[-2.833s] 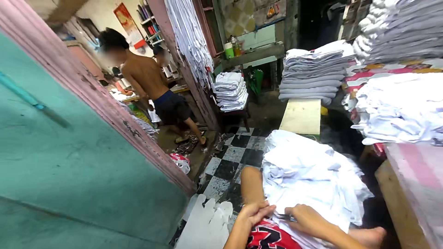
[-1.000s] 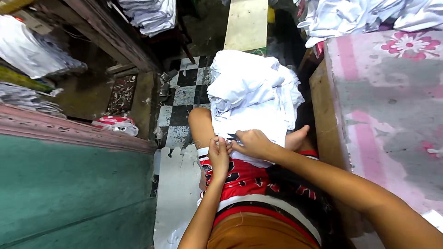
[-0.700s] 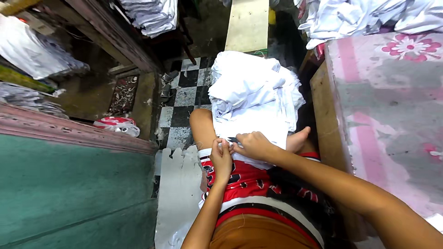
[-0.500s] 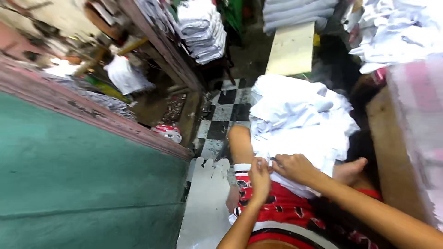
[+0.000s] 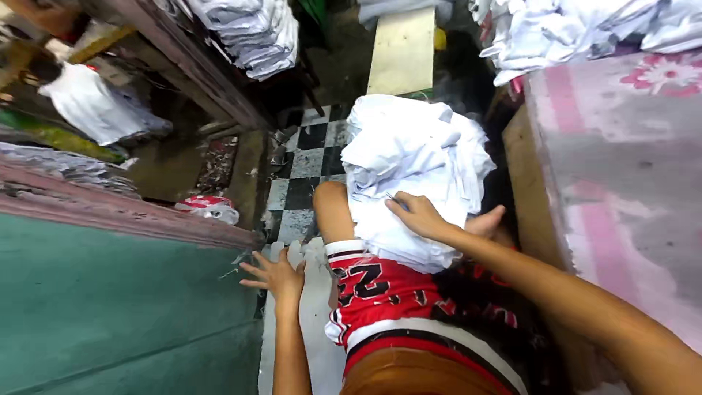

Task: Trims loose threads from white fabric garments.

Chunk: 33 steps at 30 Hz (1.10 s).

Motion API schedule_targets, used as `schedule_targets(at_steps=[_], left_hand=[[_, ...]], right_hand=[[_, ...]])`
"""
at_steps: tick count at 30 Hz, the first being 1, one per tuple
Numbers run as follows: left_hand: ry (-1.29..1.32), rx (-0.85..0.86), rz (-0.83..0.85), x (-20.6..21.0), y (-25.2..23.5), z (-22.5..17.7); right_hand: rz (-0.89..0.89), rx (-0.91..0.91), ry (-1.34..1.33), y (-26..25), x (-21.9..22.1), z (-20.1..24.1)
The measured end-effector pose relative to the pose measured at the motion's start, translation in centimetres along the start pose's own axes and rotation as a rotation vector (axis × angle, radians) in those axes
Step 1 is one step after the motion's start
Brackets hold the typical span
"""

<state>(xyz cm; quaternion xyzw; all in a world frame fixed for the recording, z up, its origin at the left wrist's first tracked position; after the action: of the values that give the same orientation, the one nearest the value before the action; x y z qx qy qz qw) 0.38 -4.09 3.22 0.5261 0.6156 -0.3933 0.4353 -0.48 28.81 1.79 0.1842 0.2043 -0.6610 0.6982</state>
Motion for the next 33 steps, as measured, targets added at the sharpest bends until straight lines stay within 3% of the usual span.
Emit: schedule_targets(at_steps=[6, 9, 15, 23, 33], left_hand=[[0.399, 0.194, 0.247, 3.3, 0.5, -6.3], [0.589, 0.098, 0.388, 4.9, 0.5, -8.5], [0.941, -0.224, 0.466, 5.2, 1.0, -9.7], [1.040, -0.276, 0.476, 5.6, 1.1, -9.9], [1.053, -0.290, 0.501, 5.7, 1.0, -10.3]], right_hand=[[0.136, 0.016, 0.023, -0.2, 0.8, -0.3], [0.179, -0.029, 0.021, -0.2, 1.0, 0.0], [0.237, -0.215, 0.085, 0.0, 1.1, -0.1], [0.294, -0.516, 0.233, 0.3, 2.2, -0.7], [0.215, -0.647, 0.318, 0.0, 3.0, -1.5]])
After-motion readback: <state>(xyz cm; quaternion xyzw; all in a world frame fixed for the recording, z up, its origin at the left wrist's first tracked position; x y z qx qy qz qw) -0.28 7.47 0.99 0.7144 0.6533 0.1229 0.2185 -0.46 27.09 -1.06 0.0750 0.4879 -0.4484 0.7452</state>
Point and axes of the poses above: each hand's wrist, its own y-axis away from the middle knuckle, its own x-axis out of the palm, z = x × y, the point moved 1 cm from there along -y, towards the middle knuckle, and after that the axes turned 2 degrees about -z, right-handed, at the moved point
